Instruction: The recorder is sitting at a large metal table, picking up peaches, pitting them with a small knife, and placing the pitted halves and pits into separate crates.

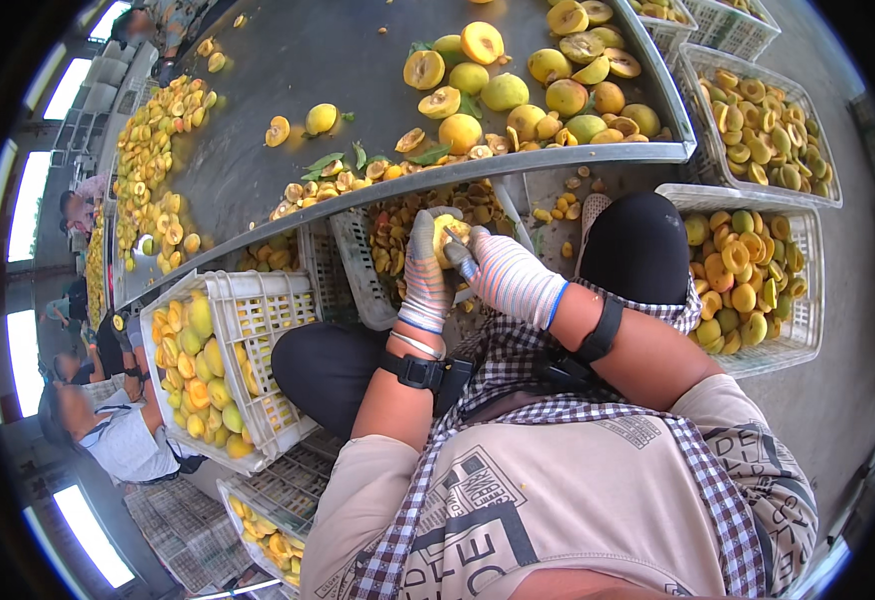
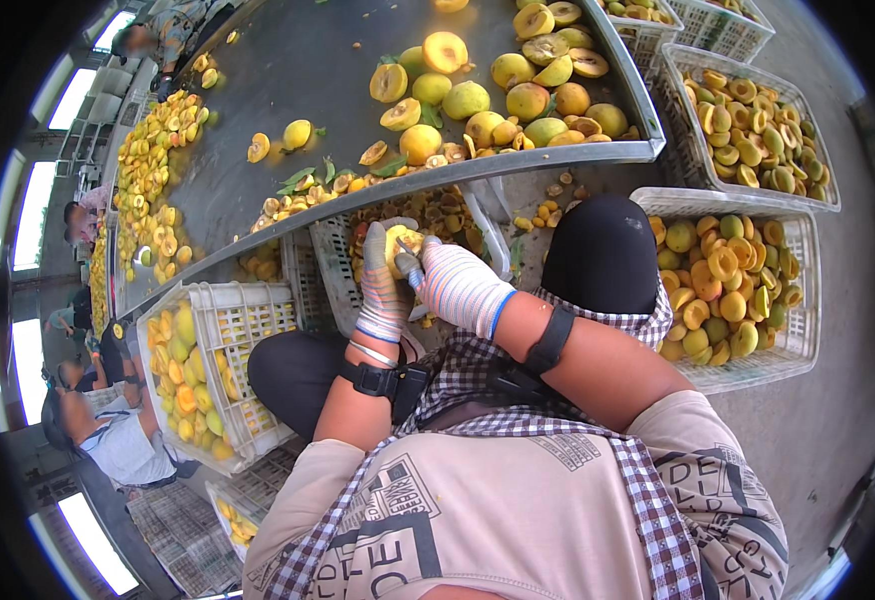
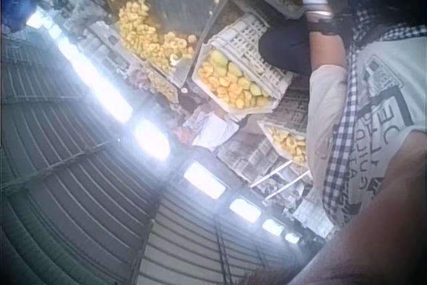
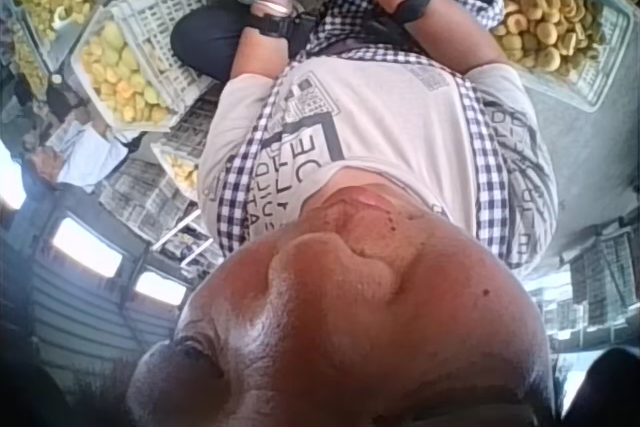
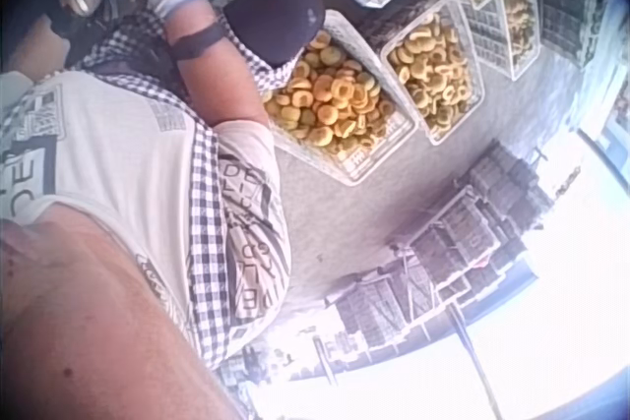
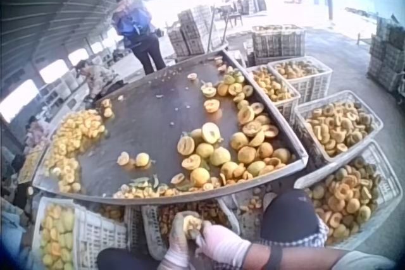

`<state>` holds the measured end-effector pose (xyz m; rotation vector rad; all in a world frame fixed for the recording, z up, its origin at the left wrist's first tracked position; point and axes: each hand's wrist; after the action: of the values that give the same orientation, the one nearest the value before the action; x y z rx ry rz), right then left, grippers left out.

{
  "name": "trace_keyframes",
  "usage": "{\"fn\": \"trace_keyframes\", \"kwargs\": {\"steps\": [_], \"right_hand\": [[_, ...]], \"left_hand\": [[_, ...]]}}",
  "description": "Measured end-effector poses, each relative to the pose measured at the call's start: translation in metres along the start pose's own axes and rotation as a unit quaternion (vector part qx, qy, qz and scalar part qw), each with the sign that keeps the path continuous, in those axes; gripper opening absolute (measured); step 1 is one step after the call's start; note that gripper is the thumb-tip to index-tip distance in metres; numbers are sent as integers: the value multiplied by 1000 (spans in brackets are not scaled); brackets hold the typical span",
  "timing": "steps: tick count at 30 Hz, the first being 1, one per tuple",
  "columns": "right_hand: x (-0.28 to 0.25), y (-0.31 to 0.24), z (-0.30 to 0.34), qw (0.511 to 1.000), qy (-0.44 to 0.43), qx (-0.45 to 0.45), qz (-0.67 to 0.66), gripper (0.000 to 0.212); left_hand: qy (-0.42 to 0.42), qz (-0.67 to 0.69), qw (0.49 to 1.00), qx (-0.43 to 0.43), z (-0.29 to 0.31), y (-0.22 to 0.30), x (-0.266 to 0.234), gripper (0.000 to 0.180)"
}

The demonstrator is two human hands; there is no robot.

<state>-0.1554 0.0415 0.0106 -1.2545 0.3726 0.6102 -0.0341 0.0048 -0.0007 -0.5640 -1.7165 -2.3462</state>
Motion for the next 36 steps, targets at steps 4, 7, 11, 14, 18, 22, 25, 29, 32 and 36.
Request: {"fn": "trace_keyframes", "kwargs": {"steps": [4,7,11,14,18,22,25,29,32,36], "right_hand": [[1,0,2,999,-6,8,40,37],[-9,-9,9,998,-24,17,54,36],[-11,-11,11,997,-30,-2,77,35],[-12,-13,12,995,-47,-7,90,34],[-2,-7,7,996,-61,5,60,35],[54,50,-27,989,-64,-8,-134,44],[-2,-10,1,952,-155,123,-233,45],[11,7,-6,982,-95,53,-154,45],[14,7,-7,997,-63,-23,33,37],[3,1,-1,998,-62,-4,13,28]], "left_hand": [[7,-23,999,-41,-3,3,-1,47],[-1,-50,995,-87,-6,7,-6,45],[-4,-95,988,-121,-9,13,-8,43],[37,-100,984,-143,-10,13,-8,44],[36,-116,986,-115,-7,7,-14,44],[7,-124,992,-22,-5,1,-10,42],[-11,-146,986,77,-4,-3,-16,40],[-8,-95,994,48,-8,-7,-11,40],[26,-50,996,-72,-9,0,-15,41],[17,-101,989,-103,-17,-1,-21,45]]}}
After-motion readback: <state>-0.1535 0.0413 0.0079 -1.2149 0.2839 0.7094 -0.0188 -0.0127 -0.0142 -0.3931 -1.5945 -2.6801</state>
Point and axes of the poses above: each hand's wrist, its own z-axis away from the middle knuckle, its own x-axis out of the palm, y = z × x, and after that the axes turned 6 degrees about x, right-handed
